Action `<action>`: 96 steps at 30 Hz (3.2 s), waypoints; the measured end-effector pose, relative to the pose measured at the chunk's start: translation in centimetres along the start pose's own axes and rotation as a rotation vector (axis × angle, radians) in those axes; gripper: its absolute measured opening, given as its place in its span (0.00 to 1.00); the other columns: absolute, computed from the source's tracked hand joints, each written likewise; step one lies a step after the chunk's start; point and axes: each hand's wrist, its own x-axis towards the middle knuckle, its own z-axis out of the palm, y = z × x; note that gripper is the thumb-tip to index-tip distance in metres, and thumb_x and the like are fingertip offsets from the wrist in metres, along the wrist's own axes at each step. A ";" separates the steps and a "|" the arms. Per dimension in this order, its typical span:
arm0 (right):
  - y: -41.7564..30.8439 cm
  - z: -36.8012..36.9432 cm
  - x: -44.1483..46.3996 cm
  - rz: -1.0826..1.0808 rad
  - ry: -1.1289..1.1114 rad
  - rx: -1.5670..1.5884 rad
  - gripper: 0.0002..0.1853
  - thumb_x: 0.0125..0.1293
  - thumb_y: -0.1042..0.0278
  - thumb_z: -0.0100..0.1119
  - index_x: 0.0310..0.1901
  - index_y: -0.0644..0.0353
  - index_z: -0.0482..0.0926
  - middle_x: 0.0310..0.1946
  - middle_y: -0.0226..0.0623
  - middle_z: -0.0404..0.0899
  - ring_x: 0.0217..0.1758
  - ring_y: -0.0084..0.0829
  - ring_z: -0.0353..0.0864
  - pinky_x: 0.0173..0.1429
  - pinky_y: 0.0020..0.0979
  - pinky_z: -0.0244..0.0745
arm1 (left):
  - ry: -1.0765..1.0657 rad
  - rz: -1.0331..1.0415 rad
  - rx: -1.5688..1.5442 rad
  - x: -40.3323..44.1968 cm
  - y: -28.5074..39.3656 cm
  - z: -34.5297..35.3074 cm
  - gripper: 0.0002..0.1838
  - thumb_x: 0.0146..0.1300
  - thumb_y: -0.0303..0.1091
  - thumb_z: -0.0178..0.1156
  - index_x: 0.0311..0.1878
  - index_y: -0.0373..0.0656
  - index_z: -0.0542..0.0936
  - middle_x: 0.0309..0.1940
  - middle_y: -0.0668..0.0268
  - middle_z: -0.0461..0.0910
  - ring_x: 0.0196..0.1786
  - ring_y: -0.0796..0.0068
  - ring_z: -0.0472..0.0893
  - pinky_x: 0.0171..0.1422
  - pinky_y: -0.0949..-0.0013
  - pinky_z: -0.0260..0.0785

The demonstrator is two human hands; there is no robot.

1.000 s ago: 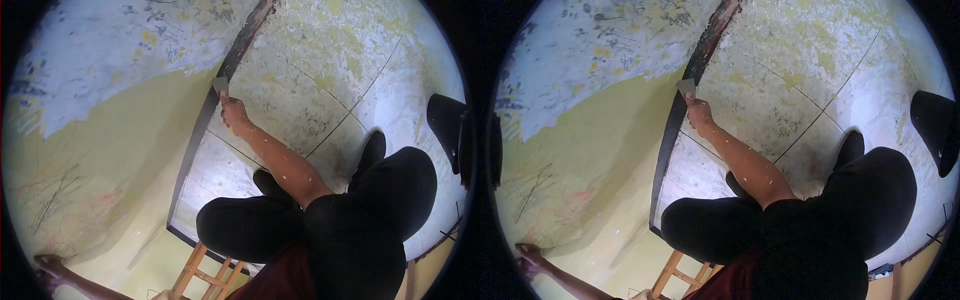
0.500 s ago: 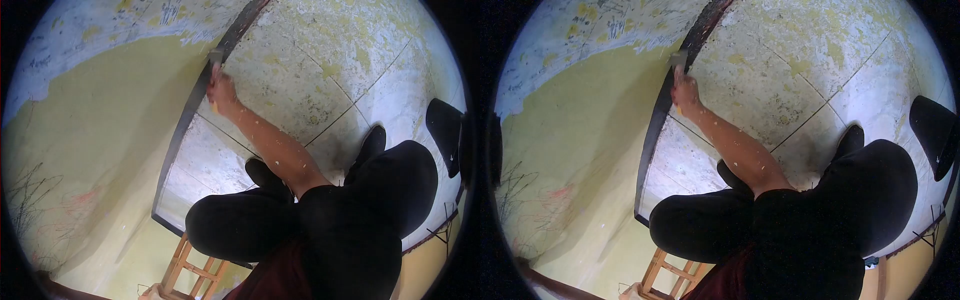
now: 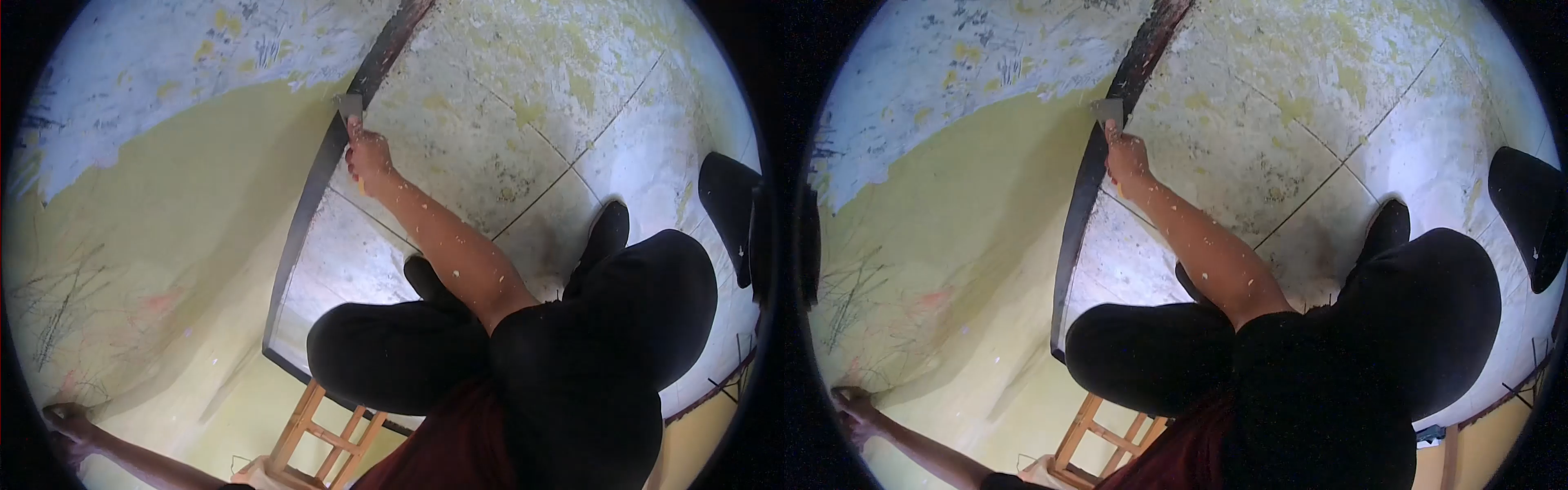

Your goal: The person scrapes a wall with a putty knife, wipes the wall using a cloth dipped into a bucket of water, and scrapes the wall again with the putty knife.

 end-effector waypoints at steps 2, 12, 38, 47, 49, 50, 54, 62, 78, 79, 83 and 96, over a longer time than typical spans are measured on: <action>-0.3 0.5 -0.1 0.106 -0.015 0.011 0.29 0.68 0.32 0.51 0.23 0.51 0.65 0.12 0.29 0.63 0.10 0.25 0.60 0.14 0.31 0.57 | -0.007 -0.006 -0.001 0.0 0.0 -0.1 0.16 0.55 0.60 0.63 0.29 0.59 0.79 0.09 0.70 0.66 0.11 0.66 0.60 0.19 0.59 0.50; -1.2 0.9 -0.2 0.177 -0.124 0.135 0.31 0.67 0.29 0.50 0.22 0.50 0.63 0.12 0.27 0.61 0.09 0.22 0.56 0.15 0.30 0.54 | -0.044 -0.041 -0.027 -1.6 0.1 -0.2 0.17 0.54 0.60 0.63 0.26 0.59 0.78 0.08 0.70 0.65 0.10 0.65 0.60 0.20 0.58 0.49; 0.6 1.9 -1.5 0.109 -0.127 0.142 0.31 0.65 0.28 0.52 0.22 0.49 0.63 0.10 0.28 0.60 0.08 0.24 0.57 0.14 0.31 0.53 | -0.020 0.047 0.082 2.3 -6.3 6.3 0.18 0.53 0.63 0.62 0.24 0.60 0.76 0.11 0.66 0.65 0.14 0.60 0.60 0.25 0.53 0.49; -9.1 1.2 3.5 -0.449 0.004 0.140 0.31 0.70 0.33 0.45 0.21 0.53 0.67 0.11 0.33 0.63 0.09 0.31 0.63 0.12 0.36 0.58 | -0.001 -0.076 0.052 1.8 -6.2 5.9 0.17 0.53 0.63 0.62 0.30 0.62 0.76 0.17 0.60 0.67 0.20 0.54 0.63 0.30 0.50 0.51; -6.2 1.4 0.5 -0.181 0.052 0.197 0.29 0.70 0.36 0.50 0.23 0.53 0.66 0.13 0.31 0.62 0.10 0.28 0.62 0.12 0.35 0.56 | 0.018 -0.108 0.077 0.8 -6.4 5.6 0.17 0.54 0.63 0.62 0.31 0.62 0.76 0.18 0.59 0.68 0.21 0.53 0.63 0.31 0.50 0.51; -2.8 1.1 0.1 -0.058 0.065 0.186 0.29 0.70 0.36 0.49 0.23 0.53 0.65 0.14 0.30 0.62 0.10 0.28 0.62 0.12 0.35 0.56 | 0.015 -0.109 0.081 0.7 -6.6 5.8 0.17 0.54 0.63 0.62 0.31 0.62 0.76 0.19 0.58 0.68 0.22 0.53 0.64 0.32 0.50 0.52; -1.7 2.7 -3.0 0.092 -0.108 0.169 0.29 0.71 0.33 0.47 0.25 0.51 0.66 0.15 0.29 0.65 0.11 0.26 0.63 0.14 0.35 0.59 | 0.002 -0.097 0.094 1.2 -7.0 6.6 0.18 0.54 0.64 0.62 0.34 0.63 0.76 0.21 0.55 0.69 0.25 0.50 0.65 0.34 0.48 0.52; -4.5 4.9 -2.1 -0.032 0.014 0.156 0.29 0.71 0.32 0.43 0.25 0.50 0.65 0.12 0.30 0.64 0.12 0.28 0.66 0.18 0.35 0.63 | 0.028 -0.120 0.108 1.2 -7.2 7.4 0.18 0.54 0.64 0.62 0.39 0.64 0.75 0.26 0.50 0.71 0.30 0.45 0.67 0.39 0.46 0.54; -3.2 2.9 -5.6 -0.004 0.158 0.056 0.27 0.70 0.40 0.55 0.59 0.49 0.63 0.24 0.32 0.70 0.13 0.25 0.66 0.17 0.34 0.65 | 0.018 -0.414 -0.020 3.3 -3.9 5.6 0.56 0.45 0.79 0.59 0.65 0.42 0.63 0.54 0.36 0.65 0.63 0.30 0.60 0.68 0.24 0.42; -1.4 3.0 -4.0 -0.293 0.258 -0.042 0.37 0.71 0.47 0.55 0.72 0.51 0.48 0.30 0.37 0.74 0.20 0.31 0.74 0.26 0.41 0.74 | 0.013 -0.387 0.002 3.0 -3.7 5.7 0.56 0.45 0.79 0.59 0.65 0.41 0.64 0.53 0.36 0.65 0.62 0.30 0.60 0.67 0.24 0.42; -0.3 1.6 -4.6 -0.500 0.241 -0.299 0.42 0.72 0.43 0.50 0.74 0.60 0.42 0.44 0.60 0.81 0.48 0.61 0.80 0.55 0.48 0.73 | 0.017 -0.304 0.086 2.2 -4.5 6.6 0.55 0.44 0.80 0.60 0.62 0.40 0.65 0.51 0.37 0.67 0.58 0.31 0.63 0.64 0.25 0.45; -6.9 4.9 -10.3 -0.135 -0.113 0.254 0.20 0.77 0.45 0.41 0.56 0.52 0.63 0.21 0.30 0.67 0.14 0.23 0.63 0.15 0.28 0.61 | -0.045 -0.265 0.188 0.5 -9.0 9.2 0.56 0.41 0.82 0.60 0.52 0.33 0.71 0.46 0.41 0.70 0.49 0.34 0.70 0.54 0.28 0.55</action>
